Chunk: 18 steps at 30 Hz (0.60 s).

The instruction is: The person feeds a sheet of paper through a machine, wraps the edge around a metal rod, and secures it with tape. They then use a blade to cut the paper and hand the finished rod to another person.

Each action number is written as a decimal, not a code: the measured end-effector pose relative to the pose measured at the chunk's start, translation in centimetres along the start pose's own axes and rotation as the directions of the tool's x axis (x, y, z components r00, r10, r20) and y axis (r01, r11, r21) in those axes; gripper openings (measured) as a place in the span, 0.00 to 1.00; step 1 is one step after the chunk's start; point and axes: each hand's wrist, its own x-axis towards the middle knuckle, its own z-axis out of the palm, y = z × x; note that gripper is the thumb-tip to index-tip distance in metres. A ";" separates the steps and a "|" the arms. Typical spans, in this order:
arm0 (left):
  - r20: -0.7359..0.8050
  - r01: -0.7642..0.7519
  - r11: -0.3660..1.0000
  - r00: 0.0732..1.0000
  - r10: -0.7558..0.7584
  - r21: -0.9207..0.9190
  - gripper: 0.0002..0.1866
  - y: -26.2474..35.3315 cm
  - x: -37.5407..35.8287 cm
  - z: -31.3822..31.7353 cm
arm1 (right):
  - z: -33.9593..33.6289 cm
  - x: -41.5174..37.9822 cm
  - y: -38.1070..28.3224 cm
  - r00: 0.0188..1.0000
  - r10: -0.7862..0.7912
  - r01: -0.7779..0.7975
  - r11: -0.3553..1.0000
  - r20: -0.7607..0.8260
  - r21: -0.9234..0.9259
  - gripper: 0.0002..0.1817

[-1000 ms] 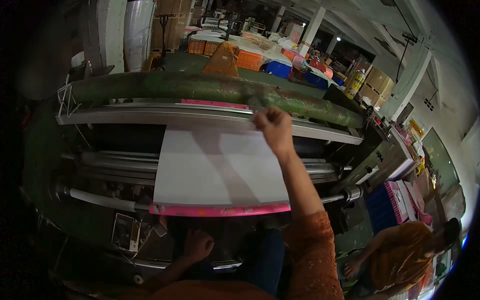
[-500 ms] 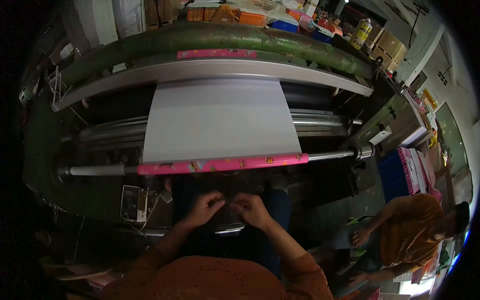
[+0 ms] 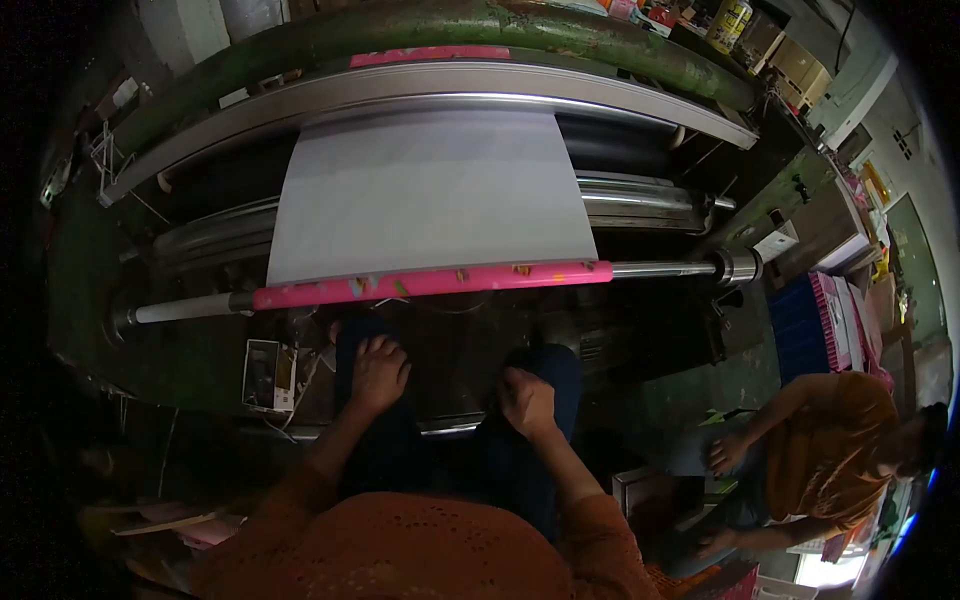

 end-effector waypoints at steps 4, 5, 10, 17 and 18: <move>-0.002 -0.010 1.000 1.000 0.010 -0.023 0.08 -0.1 0.1 0.0 | -0.2 0.1 -0.4 1.000 -0.003 0.003 1.000 -0.001 -0.002 0.05; -0.004 0.001 1.000 1.000 -0.001 -0.023 0.08 -0.1 0.1 0.0 | -0.2 0.1 -0.4 1.000 0.003 -0.003 1.000 0.002 -0.004 0.05; 0.007 0.002 1.000 1.000 -0.002 -0.029 0.09 -0.1 0.1 0.2 | -0.2 0.1 -0.3 0.998 0.024 -0.020 0.997 0.051 -0.074 0.06; -0.116 -0.014 0.976 0.993 -0.012 -0.218 0.08 -0.5 0.3 0.2 | -5.8 10.1 -12.0 0.984 -0.102 0.055 0.954 0.147 0.295 0.04; -0.136 -0.026 0.946 0.991 -0.019 -0.323 0.08 -0.4 0.4 0.2 | -5.9 12.4 -13.7 0.976 -0.183 0.140 0.942 0.117 0.304 0.04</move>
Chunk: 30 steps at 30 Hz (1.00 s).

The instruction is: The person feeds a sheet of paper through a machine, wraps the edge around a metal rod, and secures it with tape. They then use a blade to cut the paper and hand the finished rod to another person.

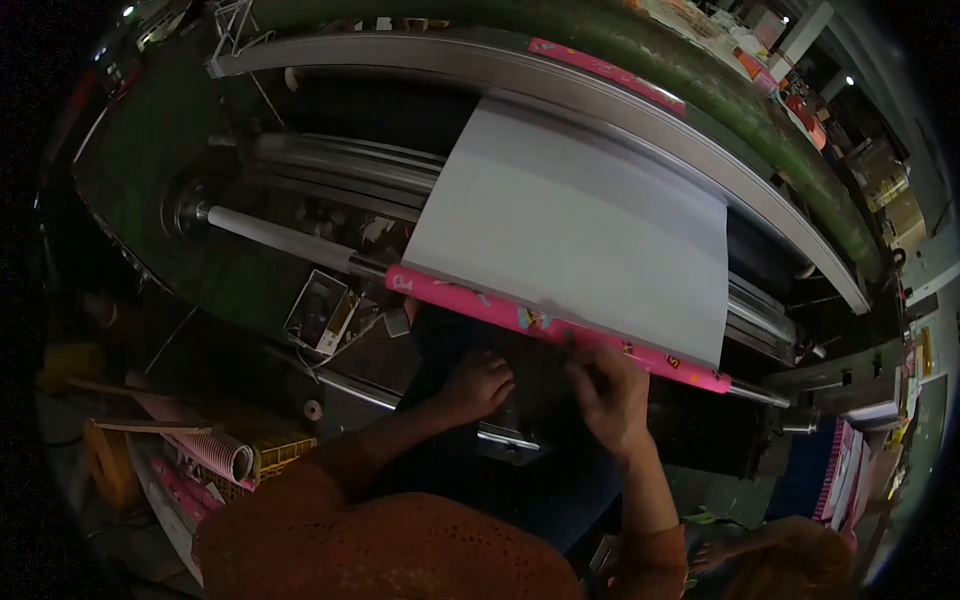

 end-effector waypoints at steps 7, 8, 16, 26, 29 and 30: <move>-0.251 -0.355 0.929 0.895 0.369 0.099 0.12 3.5 1.5 -7.3 | 9.1 18.1 -5.9 0.927 -0.320 0.347 0.930 0.194 -0.121 0.05; -0.249 -0.353 0.931 0.897 0.366 0.096 0.12 3.9 2.1 -8.9 | 10.5 19.3 -5.6 0.912 -0.345 0.381 0.913 0.220 -0.145 0.05; -0.165 -0.068 0.898 0.974 0.154 0.434 0.23 1.7 6.3 -15.4 | 12.8 20.3 -6.3 0.894 -0.343 0.425 0.852 0.288 -0.306 0.05; -0.042 -0.102 0.889 0.990 0.135 0.447 0.26 1.8 7.3 -15.9 | 10.6 21.0 -6.3 0.737 -0.420 0.664 0.593 0.530 -0.454 0.07; 0.038 -0.050 0.881 0.999 0.037 0.470 0.26 1.9 7.0 -15.6 | 4.2 18.6 -1.9 0.776 -0.396 0.613 0.656 0.490 -0.441 0.06; 0.032 -0.069 0.861 0.998 0.061 0.504 0.27 1.8 7.0 -15.7 | 1.5 17.4 -0.3 0.789 -0.356 0.585 0.686 0.500 -0.434 0.07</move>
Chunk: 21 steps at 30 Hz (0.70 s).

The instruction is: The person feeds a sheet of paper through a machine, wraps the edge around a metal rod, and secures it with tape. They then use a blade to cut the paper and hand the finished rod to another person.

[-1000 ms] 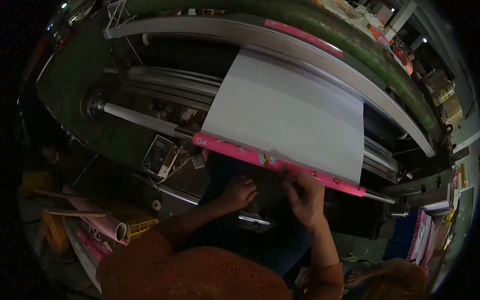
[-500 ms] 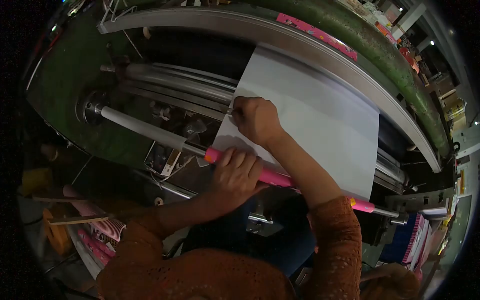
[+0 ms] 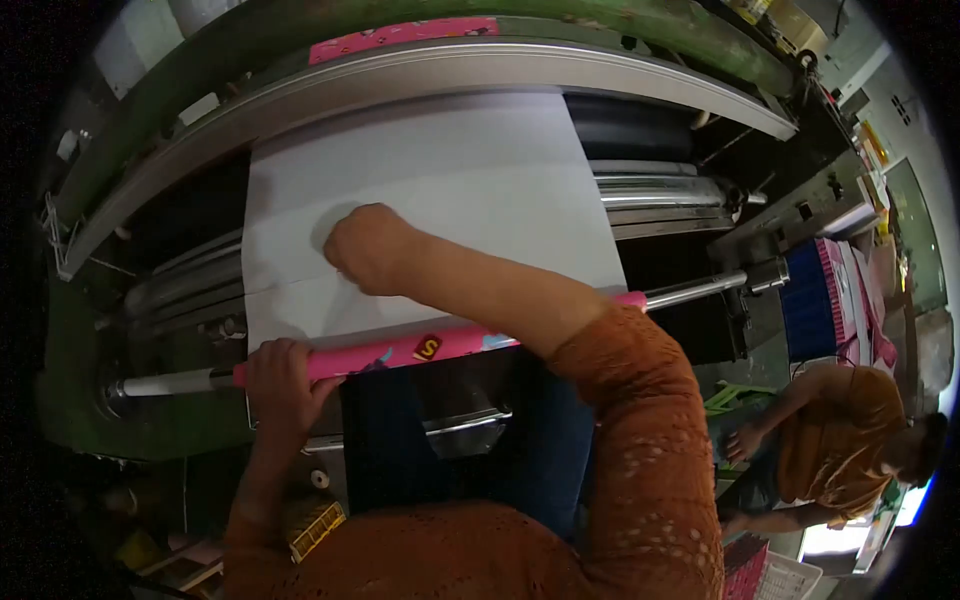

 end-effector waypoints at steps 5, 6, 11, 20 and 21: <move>-0.076 -0.074 0.992 0.994 0.082 0.097 0.27 -0.4 -0.1 0.1 | -5.6 -17.5 10.9 0.949 0.271 -0.245 0.956 0.161 -0.164 0.07; -0.024 -0.060 0.994 0.998 0.062 0.093 0.27 -0.5 -0.1 -0.1 | -7.3 -20.8 12.9 0.918 0.342 -0.278 0.916 0.200 -0.288 0.06; 0.028 -0.138 0.984 0.990 0.136 0.110 0.26 -1.0 0.2 0.5 | -12.7 -27.6 8.5 0.827 0.326 -0.419 0.901 -0.458 -0.116 0.05; 0.061 -0.274 0.962 0.960 0.274 -0.008 0.17 25.2 14.2 6.5 | 0.6 -35.0 1.1 0.188 0.783 -0.381 0.615 -0.594 0.690 0.03; -0.012 -0.305 0.952 0.952 0.305 0.009 0.16 28.1 15.7 7.8 | 0.9 -36.6 0.3 0.070 0.870 -0.396 0.473 -0.488 0.787 0.03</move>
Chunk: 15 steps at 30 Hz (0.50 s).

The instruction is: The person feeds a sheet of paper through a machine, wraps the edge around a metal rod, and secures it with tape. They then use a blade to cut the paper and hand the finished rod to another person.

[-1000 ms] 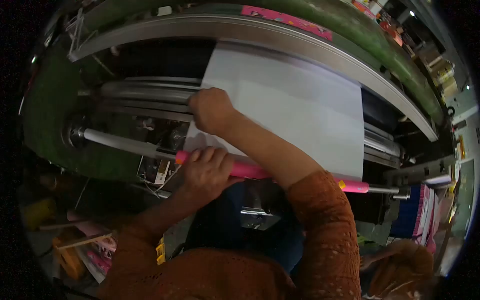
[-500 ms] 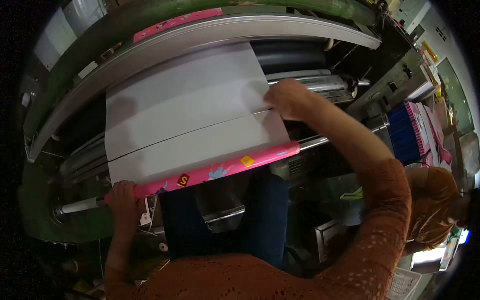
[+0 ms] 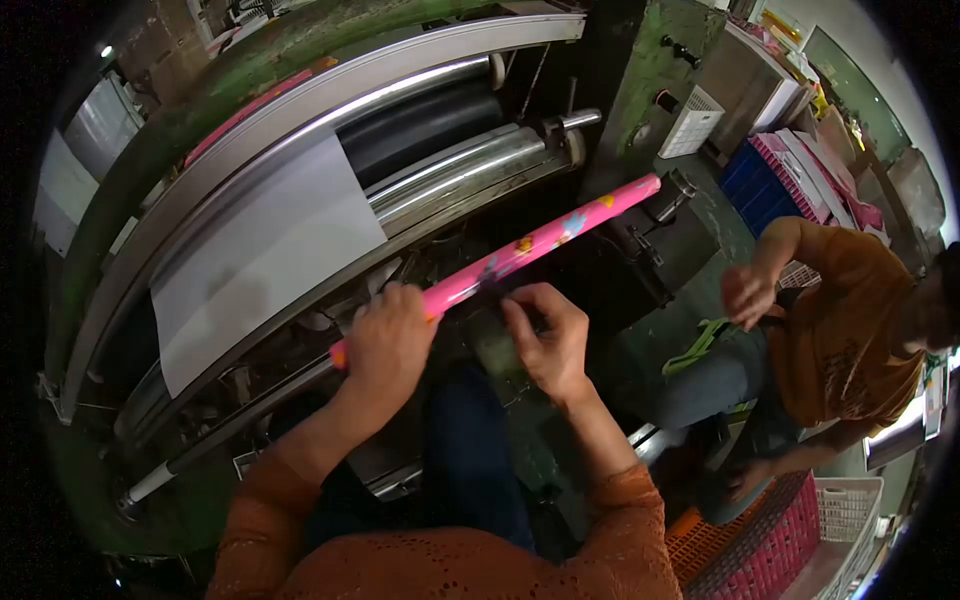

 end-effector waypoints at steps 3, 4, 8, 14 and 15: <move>-0.060 -0.015 0.997 0.998 0.020 0.072 0.08 6.8 6.5 2.8 | -4.3 -2.2 4.3 0.966 0.115 -0.113 0.993 -0.231 0.022 0.04; -0.089 -0.008 0.996 0.996 0.016 0.085 0.06 8.6 8.3 3.4 | -5.4 -2.8 4.6 0.955 0.103 -0.109 0.994 -0.279 -0.009 0.04; -0.193 -0.030 0.999 0.981 0.025 -0.018 0.03 12.8 12.4 5.3 | -8.2 -3.9 5.7 0.909 0.139 -0.142 0.990 -0.393 0.024 0.04; -0.493 -0.377 0.900 0.839 0.232 -0.218 0.20 5.5 3.0 0.3 | -2.8 -0.4 -0.3 0.945 0.003 0.073 0.973 -0.328 0.218 0.04; -0.519 -0.435 0.844 0.823 0.231 -0.314 0.19 3.4 -0.2 -0.4 | -1.0 0.6 -1.7 0.963 -0.025 0.099 0.959 -0.270 0.264 0.04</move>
